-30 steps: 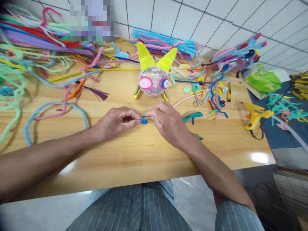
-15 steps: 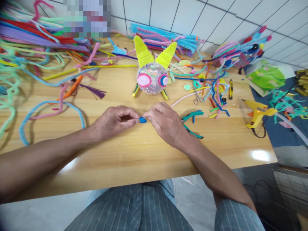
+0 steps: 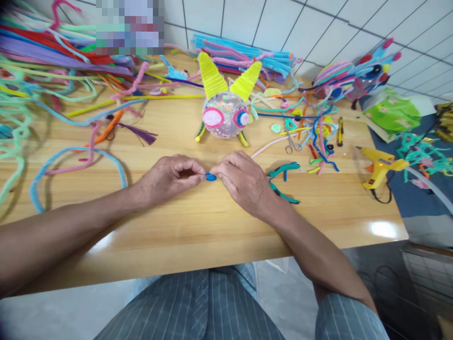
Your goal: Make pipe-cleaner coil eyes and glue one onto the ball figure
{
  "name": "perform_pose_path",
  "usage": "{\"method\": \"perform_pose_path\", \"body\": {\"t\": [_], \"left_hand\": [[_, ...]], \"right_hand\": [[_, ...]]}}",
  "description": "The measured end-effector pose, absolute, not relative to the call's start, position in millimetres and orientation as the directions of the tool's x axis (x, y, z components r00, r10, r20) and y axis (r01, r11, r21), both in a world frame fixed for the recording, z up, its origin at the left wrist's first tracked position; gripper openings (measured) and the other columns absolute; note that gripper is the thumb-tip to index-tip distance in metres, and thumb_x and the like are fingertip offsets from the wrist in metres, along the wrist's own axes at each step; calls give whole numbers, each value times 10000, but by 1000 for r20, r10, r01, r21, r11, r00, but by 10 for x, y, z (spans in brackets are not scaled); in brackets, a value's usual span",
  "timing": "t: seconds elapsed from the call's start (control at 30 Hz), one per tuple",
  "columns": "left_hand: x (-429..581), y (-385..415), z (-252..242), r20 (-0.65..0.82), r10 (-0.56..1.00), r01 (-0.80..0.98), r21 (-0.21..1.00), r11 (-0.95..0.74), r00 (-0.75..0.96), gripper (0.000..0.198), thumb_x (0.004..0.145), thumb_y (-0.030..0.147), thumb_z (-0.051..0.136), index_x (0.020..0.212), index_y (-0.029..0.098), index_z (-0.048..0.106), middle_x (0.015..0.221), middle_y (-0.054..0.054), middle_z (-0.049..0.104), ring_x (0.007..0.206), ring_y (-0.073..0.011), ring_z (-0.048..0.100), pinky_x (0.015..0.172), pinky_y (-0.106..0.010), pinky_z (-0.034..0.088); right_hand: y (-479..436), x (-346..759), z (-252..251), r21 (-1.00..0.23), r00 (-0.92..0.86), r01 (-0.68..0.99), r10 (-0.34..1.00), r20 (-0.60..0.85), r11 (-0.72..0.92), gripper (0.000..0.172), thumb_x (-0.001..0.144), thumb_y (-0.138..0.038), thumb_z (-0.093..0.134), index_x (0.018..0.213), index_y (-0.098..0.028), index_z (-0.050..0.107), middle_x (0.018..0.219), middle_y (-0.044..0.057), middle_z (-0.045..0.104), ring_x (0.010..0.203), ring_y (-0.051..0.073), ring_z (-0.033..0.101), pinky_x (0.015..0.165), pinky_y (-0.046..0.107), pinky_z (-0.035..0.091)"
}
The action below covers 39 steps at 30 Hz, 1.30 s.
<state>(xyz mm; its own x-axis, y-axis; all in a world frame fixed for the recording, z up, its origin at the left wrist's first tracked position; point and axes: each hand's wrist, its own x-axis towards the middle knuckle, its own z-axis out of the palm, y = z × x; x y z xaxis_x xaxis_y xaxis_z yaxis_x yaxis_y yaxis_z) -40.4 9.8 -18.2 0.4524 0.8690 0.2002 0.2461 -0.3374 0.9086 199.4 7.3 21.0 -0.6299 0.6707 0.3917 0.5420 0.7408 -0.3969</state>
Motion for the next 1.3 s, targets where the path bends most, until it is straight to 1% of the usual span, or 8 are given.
{"method": "perform_pose_path", "body": {"t": [0.2,0.37,0.57,1.0,1.17,1.3], "left_hand": [[-403,101,-204,237,860,241,896,-373,452,129,911,186,659,846,172,768,706,1,732,581,-101,607,578,-214,457],[-404,99,-207,223,866,252,898,-361,447,124,911,188,666,855,171,775,731,-10,746,600,-110,623,590,-221,471],[-401,94,-184,187,876,260,909,-325,444,119,906,196,675,870,166,784,735,-15,749,604,-114,622,587,-222,472],[-402,106,-180,214,866,257,898,-356,451,129,902,198,665,850,163,778,699,2,728,578,-97,598,571,-204,447],[-399,110,-182,212,862,278,888,-367,461,131,903,191,662,858,161,782,692,-5,728,577,-103,599,575,-214,441],[-399,111,-183,224,853,294,872,-391,471,134,908,195,663,859,159,783,694,-12,731,584,-108,602,586,-223,438]], "right_hand": [[64,1976,205,-344,-643,533,635,429,773,243,1046,-134,539,1077,-252,749,985,72,716,957,225,664,844,385,553],[61,1983,217,-352,-635,553,656,408,755,243,1048,-141,539,1065,-264,748,991,65,727,962,228,662,853,400,548],[63,2000,219,-326,-629,562,649,427,760,233,1064,-159,524,1061,-250,739,996,68,728,974,222,669,861,390,544],[69,1957,165,-301,-640,522,599,480,798,234,1048,-118,542,1048,-222,751,957,72,708,916,216,644,819,367,522],[82,1956,141,-284,-631,538,602,488,794,246,1051,-118,537,1037,-219,761,952,72,710,914,216,640,818,370,511],[92,1966,137,-305,-632,536,614,473,787,260,1053,-129,534,1033,-242,768,954,62,713,913,215,637,812,373,507]]}}
